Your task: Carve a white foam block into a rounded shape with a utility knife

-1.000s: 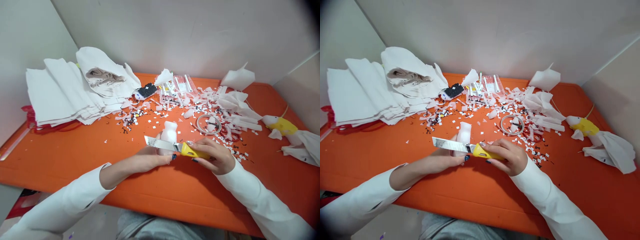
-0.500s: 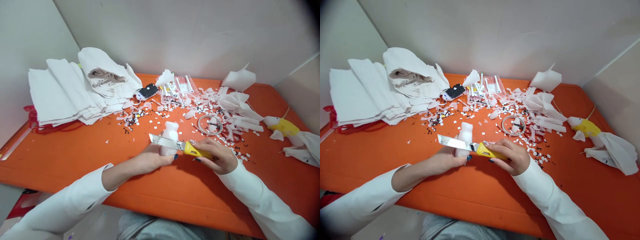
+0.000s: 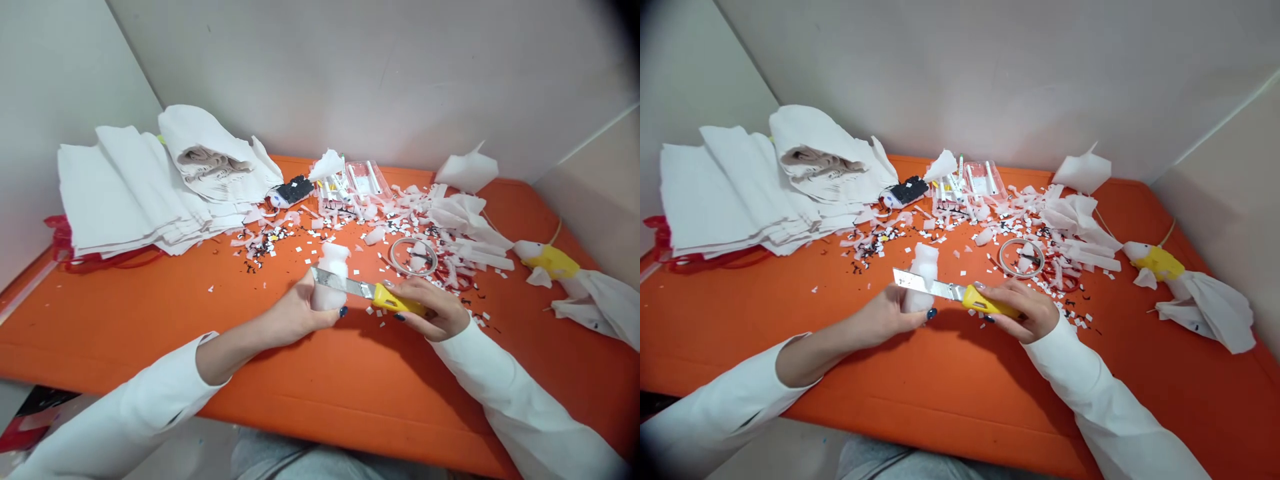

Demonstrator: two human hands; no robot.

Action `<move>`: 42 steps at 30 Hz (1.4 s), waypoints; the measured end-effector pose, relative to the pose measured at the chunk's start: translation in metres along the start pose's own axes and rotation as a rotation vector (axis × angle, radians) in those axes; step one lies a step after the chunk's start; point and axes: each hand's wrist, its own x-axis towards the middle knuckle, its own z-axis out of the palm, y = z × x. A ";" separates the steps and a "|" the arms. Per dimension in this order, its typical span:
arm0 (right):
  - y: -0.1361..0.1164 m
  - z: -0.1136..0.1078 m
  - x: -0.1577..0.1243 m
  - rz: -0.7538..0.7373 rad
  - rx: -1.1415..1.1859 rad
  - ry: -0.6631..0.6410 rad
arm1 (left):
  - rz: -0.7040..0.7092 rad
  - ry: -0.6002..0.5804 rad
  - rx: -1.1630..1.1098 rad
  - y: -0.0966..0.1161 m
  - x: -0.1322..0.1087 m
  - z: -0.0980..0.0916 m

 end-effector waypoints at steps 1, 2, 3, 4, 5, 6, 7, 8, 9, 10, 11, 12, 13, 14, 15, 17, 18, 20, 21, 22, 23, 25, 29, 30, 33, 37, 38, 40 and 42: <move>-0.001 0.000 0.001 -0.002 -0.005 -0.001 | 0.019 -0.002 0.009 0.001 0.000 0.000; -0.002 0.001 0.001 0.002 -0.011 -0.002 | 0.038 -0.012 0.018 0.002 0.000 0.000; -0.003 0.002 0.002 0.013 -0.016 0.001 | 0.053 -0.024 0.021 0.003 0.000 0.000; -0.005 0.002 0.002 0.033 -0.023 0.004 | 0.060 -0.037 0.016 0.005 -0.001 0.001; -0.005 0.003 0.002 0.052 -0.031 0.006 | 0.057 -0.046 -0.001 0.006 -0.001 0.001; -0.004 0.003 0.001 0.063 -0.039 0.008 | 0.048 -0.049 -0.026 0.007 -0.001 0.001; -0.002 0.003 0.000 0.069 -0.045 0.010 | 0.037 -0.048 -0.054 0.007 -0.002 0.001; 0.000 0.003 -0.002 0.067 -0.052 0.010 | 0.031 -0.044 -0.080 0.007 -0.002 0.001; 0.002 0.002 -0.003 0.049 -0.058 0.004 | 0.029 -0.039 -0.103 0.006 -0.002 0.001; 0.004 0.002 -0.003 0.031 -0.062 -0.001 | 0.029 -0.042 -0.119 0.005 -0.002 0.002; 0.003 0.003 -0.003 0.022 -0.066 -0.002 | 0.028 -0.051 -0.126 0.005 -0.001 0.002; 0.002 0.003 -0.002 0.029 -0.071 0.002 | 0.021 -0.068 -0.121 0.004 -0.002 0.002; -0.001 0.004 -0.001 0.047 -0.076 0.008 | 0.007 -0.089 -0.107 0.003 -0.002 0.003; -0.004 0.005 0.001 0.073 -0.079 0.016 | -0.008 -0.105 -0.090 0.002 -0.002 0.003; -0.007 0.006 0.002 0.100 -0.080 0.026 | -0.023 -0.109 -0.075 0.002 -0.002 0.003; -0.008 0.005 0.002 0.125 -0.077 0.031 | -0.028 -0.079 -0.071 0.000 -0.001 0.003; -0.007 0.004 0.001 0.118 -0.071 0.028 | -0.015 -0.056 -0.079 -0.001 -0.001 0.002; -0.003 0.001 0.000 0.075 -0.056 0.019 | 0.026 -0.008 -0.096 -0.002 0.000 0.000; 0.000 0.000 -0.001 0.056 -0.051 0.016 | 0.042 0.000 -0.092 -0.002 0.001 -0.001; 0.001 -0.001 0.000 0.041 -0.043 0.007 | 0.052 -0.001 -0.078 -0.003 0.001 -0.002; 0.000 -0.001 0.001 0.035 -0.031 0.000 | 0.057 -0.013 -0.055 -0.003 0.001 -0.003; -0.003 0.000 0.004 0.049 0.006 -0.010 | 0.066 -0.046 -0.001 -0.002 0.001 -0.003; -0.007 -0.001 0.005 0.062 0.028 0.007 | 0.079 -0.054 0.056 0.000 0.000 -0.002; -0.006 -0.002 0.003 0.050 0.014 0.002 | 0.069 -0.059 0.062 0.001 0.000 -0.002; -0.003 -0.004 -0.001 0.039 -0.038 -0.011 | 0.028 -0.120 0.056 0.005 -0.002 -0.002; -0.004 -0.001 0.000 0.064 -0.068 -0.008 | 0.027 -0.182 0.014 0.007 -0.004 -0.002; -0.004 -0.001 0.000 0.070 -0.066 -0.006 | 0.035 -0.175 0.004 0.006 -0.003 -0.002; -0.003 -0.002 0.000 0.082 -0.066 -0.001 | 0.047 -0.137 -0.018 0.004 -0.002 -0.002; -0.002 -0.003 0.001 0.061 -0.071 -0.009 | 0.042 -0.099 -0.023 0.001 -0.001 -0.001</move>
